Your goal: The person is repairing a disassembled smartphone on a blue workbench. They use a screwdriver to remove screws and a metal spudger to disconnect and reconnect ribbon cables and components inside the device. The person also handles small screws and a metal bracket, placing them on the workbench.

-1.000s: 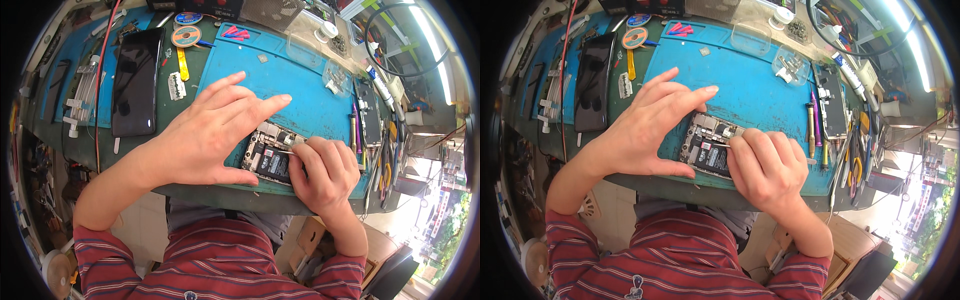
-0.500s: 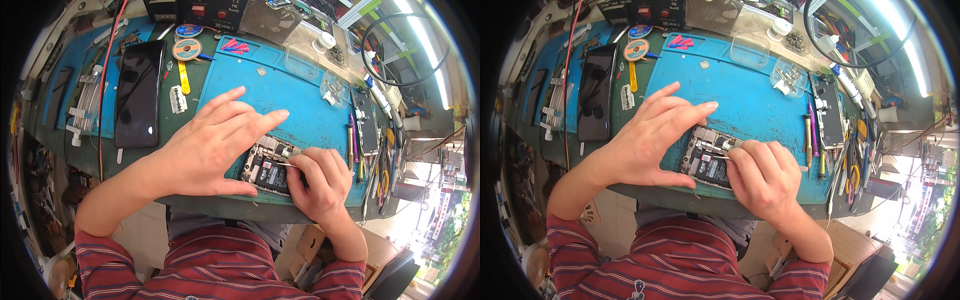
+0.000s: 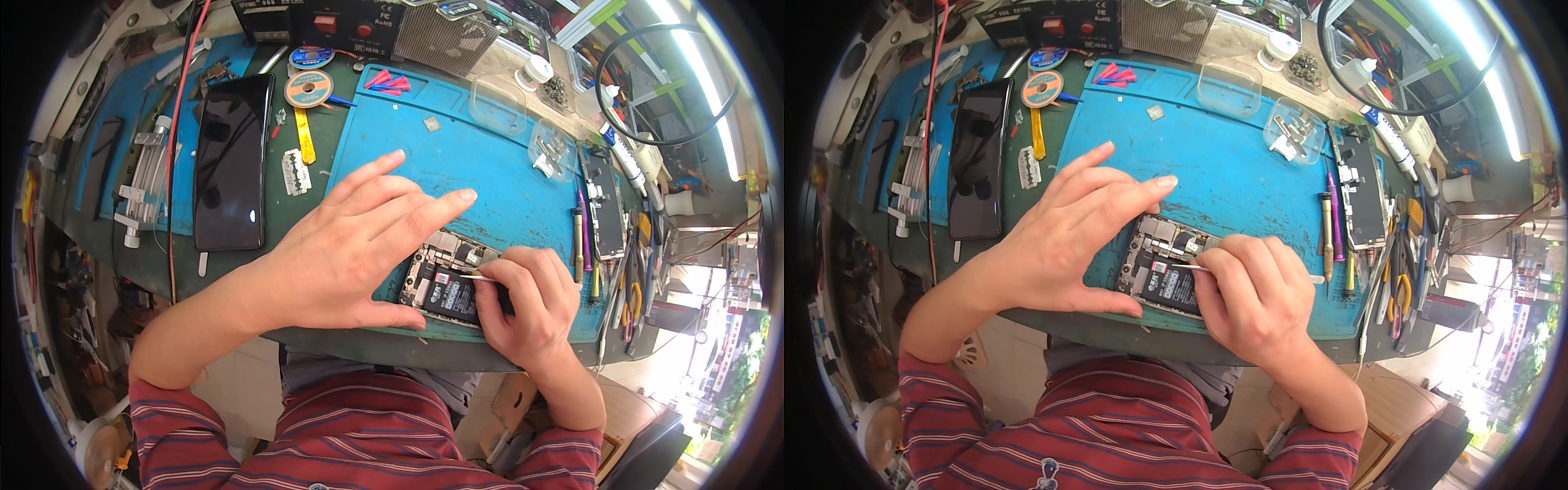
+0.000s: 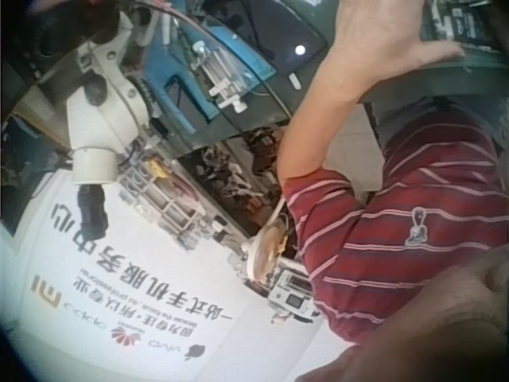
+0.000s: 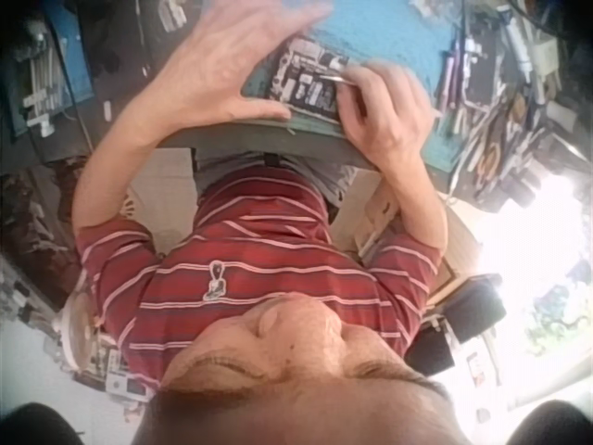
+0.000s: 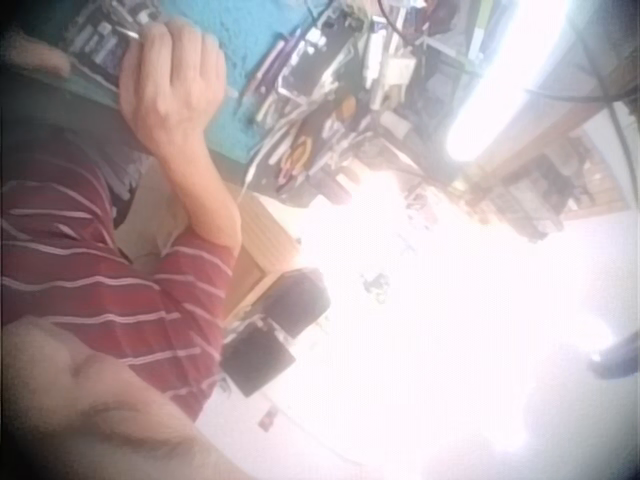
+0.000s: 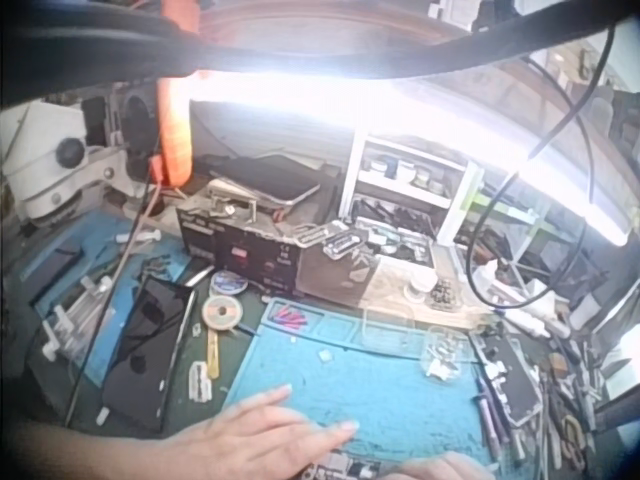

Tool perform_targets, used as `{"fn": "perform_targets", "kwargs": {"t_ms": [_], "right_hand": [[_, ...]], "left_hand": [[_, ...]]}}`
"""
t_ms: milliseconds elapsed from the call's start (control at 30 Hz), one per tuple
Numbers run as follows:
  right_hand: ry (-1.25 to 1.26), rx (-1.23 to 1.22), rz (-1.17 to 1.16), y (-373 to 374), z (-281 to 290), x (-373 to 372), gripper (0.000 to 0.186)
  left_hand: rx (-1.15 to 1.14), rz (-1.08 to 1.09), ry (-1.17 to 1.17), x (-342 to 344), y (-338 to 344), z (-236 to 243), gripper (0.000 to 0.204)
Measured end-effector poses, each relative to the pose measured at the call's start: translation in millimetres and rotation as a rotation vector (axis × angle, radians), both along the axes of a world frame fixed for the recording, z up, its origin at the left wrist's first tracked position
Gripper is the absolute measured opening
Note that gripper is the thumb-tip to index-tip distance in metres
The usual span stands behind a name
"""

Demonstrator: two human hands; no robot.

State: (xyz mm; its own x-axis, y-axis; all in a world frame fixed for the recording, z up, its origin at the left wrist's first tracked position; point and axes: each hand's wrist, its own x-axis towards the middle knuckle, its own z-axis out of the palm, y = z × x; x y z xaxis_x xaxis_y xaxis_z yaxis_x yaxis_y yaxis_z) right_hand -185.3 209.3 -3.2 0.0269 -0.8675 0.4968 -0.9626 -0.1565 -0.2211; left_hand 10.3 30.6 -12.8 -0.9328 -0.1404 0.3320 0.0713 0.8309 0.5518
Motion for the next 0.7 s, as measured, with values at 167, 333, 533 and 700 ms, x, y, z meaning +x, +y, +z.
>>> {"fn": "perform_targets", "kwargs": {"t_ms": [167,333,533,700], "right_hand": [[0.021,-0.046,-0.035,0.9,-1.4,-1.0,0.021],[0.114,-0.079,-0.077,6.4,1.0,-2.0,0.021],[0.198,-0.066,-0.045,9.4,3.0,-5.1,0.02],[0.233,-0.076,-0.059,9.6,1.7,-3.1,0.019]], "left_hand": [[-0.007,0.001,-0.013,-0.1,0.2,1.5,0.117],[-0.008,0.002,-0.015,-0.6,0.1,1.4,0.117],[-0.001,0.003,-0.023,-0.9,0.0,2.5,0.117],[-0.006,0.007,-0.033,-0.3,0.2,3.3,0.117]]}}
